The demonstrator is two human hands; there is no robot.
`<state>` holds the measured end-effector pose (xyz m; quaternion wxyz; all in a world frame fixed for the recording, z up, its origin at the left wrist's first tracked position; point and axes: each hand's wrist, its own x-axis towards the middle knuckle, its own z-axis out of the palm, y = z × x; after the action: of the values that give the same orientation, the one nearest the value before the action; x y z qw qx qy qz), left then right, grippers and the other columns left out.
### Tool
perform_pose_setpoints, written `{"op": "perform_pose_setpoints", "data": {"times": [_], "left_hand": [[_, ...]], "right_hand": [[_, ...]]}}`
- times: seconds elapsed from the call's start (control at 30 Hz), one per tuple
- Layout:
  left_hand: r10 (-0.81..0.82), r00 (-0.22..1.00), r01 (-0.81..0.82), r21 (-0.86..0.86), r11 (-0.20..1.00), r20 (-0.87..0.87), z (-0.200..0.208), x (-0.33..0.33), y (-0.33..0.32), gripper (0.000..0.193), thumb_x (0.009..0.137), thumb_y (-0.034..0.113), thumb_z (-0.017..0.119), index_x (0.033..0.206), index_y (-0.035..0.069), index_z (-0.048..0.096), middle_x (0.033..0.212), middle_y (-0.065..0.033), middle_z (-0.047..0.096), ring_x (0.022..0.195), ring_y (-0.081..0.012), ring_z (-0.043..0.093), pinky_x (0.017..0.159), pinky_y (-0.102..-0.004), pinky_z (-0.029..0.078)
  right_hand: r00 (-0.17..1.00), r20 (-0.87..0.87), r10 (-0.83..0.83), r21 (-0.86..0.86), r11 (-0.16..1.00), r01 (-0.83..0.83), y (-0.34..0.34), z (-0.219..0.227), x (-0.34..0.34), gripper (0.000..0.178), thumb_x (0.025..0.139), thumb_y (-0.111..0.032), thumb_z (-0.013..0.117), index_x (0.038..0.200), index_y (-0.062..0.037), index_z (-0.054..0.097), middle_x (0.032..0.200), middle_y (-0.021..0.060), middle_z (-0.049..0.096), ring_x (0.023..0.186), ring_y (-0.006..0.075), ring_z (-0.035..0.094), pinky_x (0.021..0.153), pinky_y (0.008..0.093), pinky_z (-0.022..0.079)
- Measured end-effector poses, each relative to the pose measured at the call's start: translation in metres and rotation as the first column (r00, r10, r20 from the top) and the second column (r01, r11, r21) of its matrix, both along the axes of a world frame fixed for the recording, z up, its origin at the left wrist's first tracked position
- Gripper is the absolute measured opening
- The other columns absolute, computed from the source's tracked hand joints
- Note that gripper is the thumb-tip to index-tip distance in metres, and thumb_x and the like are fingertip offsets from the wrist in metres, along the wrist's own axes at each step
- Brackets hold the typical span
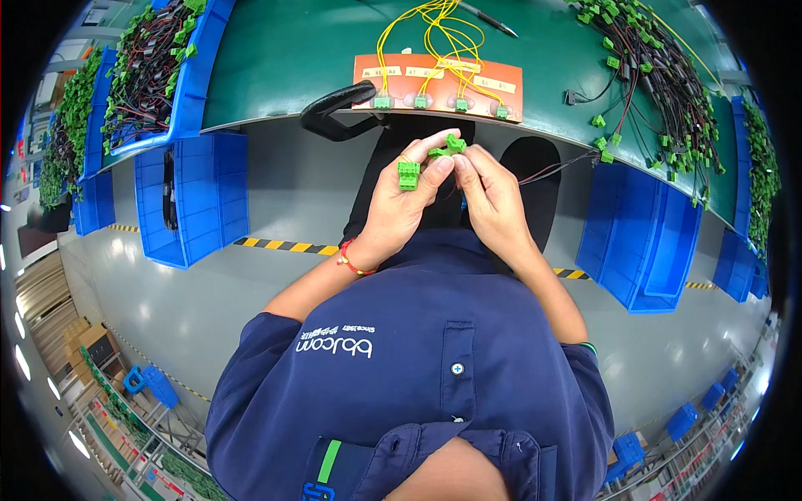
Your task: Connecting green electrical connectors to wires and arranging them at a workbench.
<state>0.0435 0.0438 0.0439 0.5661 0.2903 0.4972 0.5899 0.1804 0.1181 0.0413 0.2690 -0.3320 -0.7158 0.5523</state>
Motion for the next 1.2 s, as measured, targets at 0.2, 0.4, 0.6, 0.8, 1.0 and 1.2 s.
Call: {"op": "perform_pose_setpoints", "data": {"times": [0.2, 0.4, 0.6, 0.8, 1.0, 1.2], "left_hand": [[0.085, 0.996, -0.085, 0.008, 0.996, 0.037, 0.000, -0.003, 0.001, 0.035, 0.099, 0.021, 0.061, 0.130, 0.003, 0.059, 0.086, 0.0056, 0.057, 0.062, 0.0010, 0.035, 0.051, -0.0181, 0.026], [0.090, 0.980, -0.090, -0.004, 0.996, 0.179, -0.002, -0.026, 0.005, 0.033, 0.101, 0.028, 0.057, 0.116, -0.001, 0.065, 0.073, 0.0051, 0.047, 0.056, 0.0000, 0.033, 0.049, -0.0178, 0.026], [0.031, 0.836, 0.009, -0.070, 0.997, 0.548, -0.014, -0.028, 0.007, 0.039, 0.102, 0.030, 0.055, 0.119, -0.004, 0.061, 0.077, 0.0020, 0.051, 0.056, -0.0019, 0.037, 0.048, -0.0175, 0.028], [-0.074, 0.875, 0.108, -0.044, 0.993, 0.479, -0.008, -0.019, 0.009, 0.032, 0.095, 0.011, 0.063, 0.124, -0.002, 0.060, 0.071, 0.0033, 0.053, 0.058, -0.0028, 0.042, 0.047, -0.0176, 0.028], [0.061, 0.949, -0.043, -0.063, 0.997, 0.308, -0.009, -0.041, -0.001, 0.026, 0.099, 0.019, 0.059, 0.116, 0.000, 0.064, 0.079, 0.0013, 0.058, 0.060, -0.0014, 0.047, 0.046, -0.0170, 0.028], [0.183, 0.981, -0.177, -0.088, 0.980, 0.070, -0.015, -0.050, -0.005, 0.027, 0.102, 0.025, 0.055, 0.107, 0.000, 0.063, 0.072, 0.0021, 0.053, 0.050, 0.0005, 0.034, 0.045, -0.0164, 0.026]], "right_hand": [[0.995, -0.068, -0.074, -0.096, 0.993, 0.067, 0.001, -0.002, -0.009, 0.014, 0.097, -0.008, 0.057, 0.100, 0.0047, 0.061, 0.085, 0.0101, 0.057, 0.072, 0.0212, 0.055, 0.066, 0.0297, 0.045], [0.997, 0.016, -0.077, 0.309, 0.949, 0.069, 0.014, 0.030, 0.011, 0.014, 0.090, -0.002, 0.065, 0.103, 0.0001, 0.070, 0.085, 0.0108, 0.064, 0.075, 0.0219, 0.063, 0.068, 0.0295, 0.049], [0.900, -0.162, 0.405, -0.076, 0.904, -0.421, 0.007, 0.056, 0.040, 0.017, 0.085, 0.000, 0.067, 0.101, -0.0010, 0.074, 0.085, 0.0096, 0.069, 0.076, 0.0177, 0.066, 0.068, 0.0284, 0.052], [0.839, -0.442, 0.316, -0.354, 0.798, -0.488, 0.005, 0.046, 0.022, 0.023, 0.091, -0.001, 0.061, 0.111, 0.0087, 0.066, 0.097, 0.0163, 0.063, 0.081, 0.0212, 0.068, 0.074, 0.0310, 0.055], [0.923, -0.382, 0.058, -0.556, 0.783, -0.279, 0.010, 0.003, -0.012, 0.034, 0.105, -0.025, 0.047, 0.109, 0.0040, 0.065, 0.087, 0.0072, 0.065, 0.073, 0.0139, 0.065, 0.070, 0.0272, 0.055], [0.934, -0.353, -0.055, -0.671, 0.710, -0.212, 0.019, -0.016, -0.039, 0.031, 0.103, -0.024, 0.051, 0.102, 0.0015, 0.068, 0.077, 0.0051, 0.065, 0.062, 0.0126, 0.064, 0.062, 0.0246, 0.053]]}}
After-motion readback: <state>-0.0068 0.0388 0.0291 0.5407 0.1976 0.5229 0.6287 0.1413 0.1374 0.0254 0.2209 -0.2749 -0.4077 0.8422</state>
